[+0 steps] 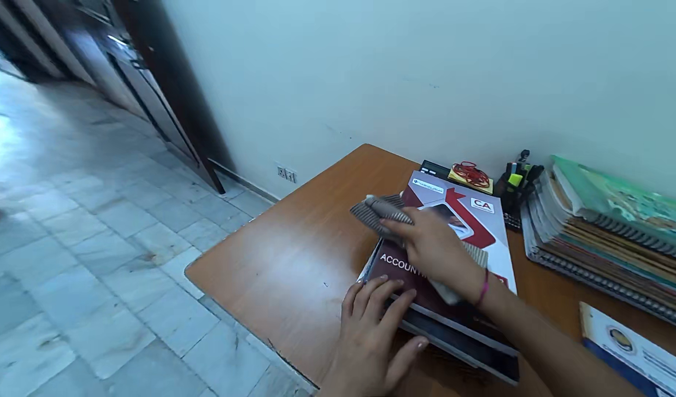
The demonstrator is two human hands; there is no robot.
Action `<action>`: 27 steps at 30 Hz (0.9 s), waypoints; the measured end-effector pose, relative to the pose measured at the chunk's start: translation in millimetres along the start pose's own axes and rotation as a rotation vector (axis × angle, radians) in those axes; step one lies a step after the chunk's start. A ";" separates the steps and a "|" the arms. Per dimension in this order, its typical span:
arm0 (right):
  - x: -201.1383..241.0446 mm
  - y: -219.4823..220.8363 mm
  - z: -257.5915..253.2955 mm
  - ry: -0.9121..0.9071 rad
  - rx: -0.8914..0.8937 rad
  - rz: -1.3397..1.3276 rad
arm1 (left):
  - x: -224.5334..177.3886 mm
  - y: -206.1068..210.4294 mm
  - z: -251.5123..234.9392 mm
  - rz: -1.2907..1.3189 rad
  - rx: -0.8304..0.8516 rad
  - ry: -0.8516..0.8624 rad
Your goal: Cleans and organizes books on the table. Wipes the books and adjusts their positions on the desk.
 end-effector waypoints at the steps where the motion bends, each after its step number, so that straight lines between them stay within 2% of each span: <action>1: -13.5 -3.7 -8.7 0.070 0.041 -0.012 | 0.2 1.6 -1.2 -0.020 0.005 0.000; 4: -67.7 -14.0 -31.7 0.266 0.119 -0.041 | 2.1 2.2 -1.1 -0.028 -0.012 0.020; 6: -112.1 -19.6 -37.6 0.382 0.092 -0.046 | 3.6 3.0 0.7 -0.020 -0.036 0.040; 10: -177.4 -31.5 -13.8 0.581 0.008 -0.056 | 4.5 6.1 4.7 -0.022 -0.068 0.051; 14: -211.7 -32.6 42.0 0.804 -0.010 -0.080 | 7.0 10.7 7.2 0.016 -0.085 0.057; 17: -221.5 -28.6 90.7 1.014 0.157 0.010 | 7.5 12.1 7.5 0.039 -0.089 0.055; 19: -214.6 -32.9 114.7 1.073 0.161 0.049 | 6.7 12.2 9.3 0.053 -0.080 0.055; 21: -193.5 -50.5 123.9 0.993 -0.003 0.082 | 3.4 9.5 12.1 0.062 -0.105 0.060; 22: -176.5 -61.0 123.0 0.894 -0.104 0.119 | 1.6 6.3 13.9 0.054 -0.136 0.066; 25: -113.5 -80.3 106.8 0.442 -0.300 0.210 | 0.7 -0.1 18.0 0.023 -0.188 0.078; 27: -68.0 -70.6 92.8 0.122 -0.292 0.166 | 1.5 -0.4 19.8 0.004 -0.192 0.074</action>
Point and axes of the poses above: each hand's wrist, its own z-axis away from the middle knuckle, its own y-axis out of the palm, x = y × z, the point moved 7 cm from there along -z, towards the middle knuckle, and after that the axes turned 13 degrees about x, right-handed, at the moved point
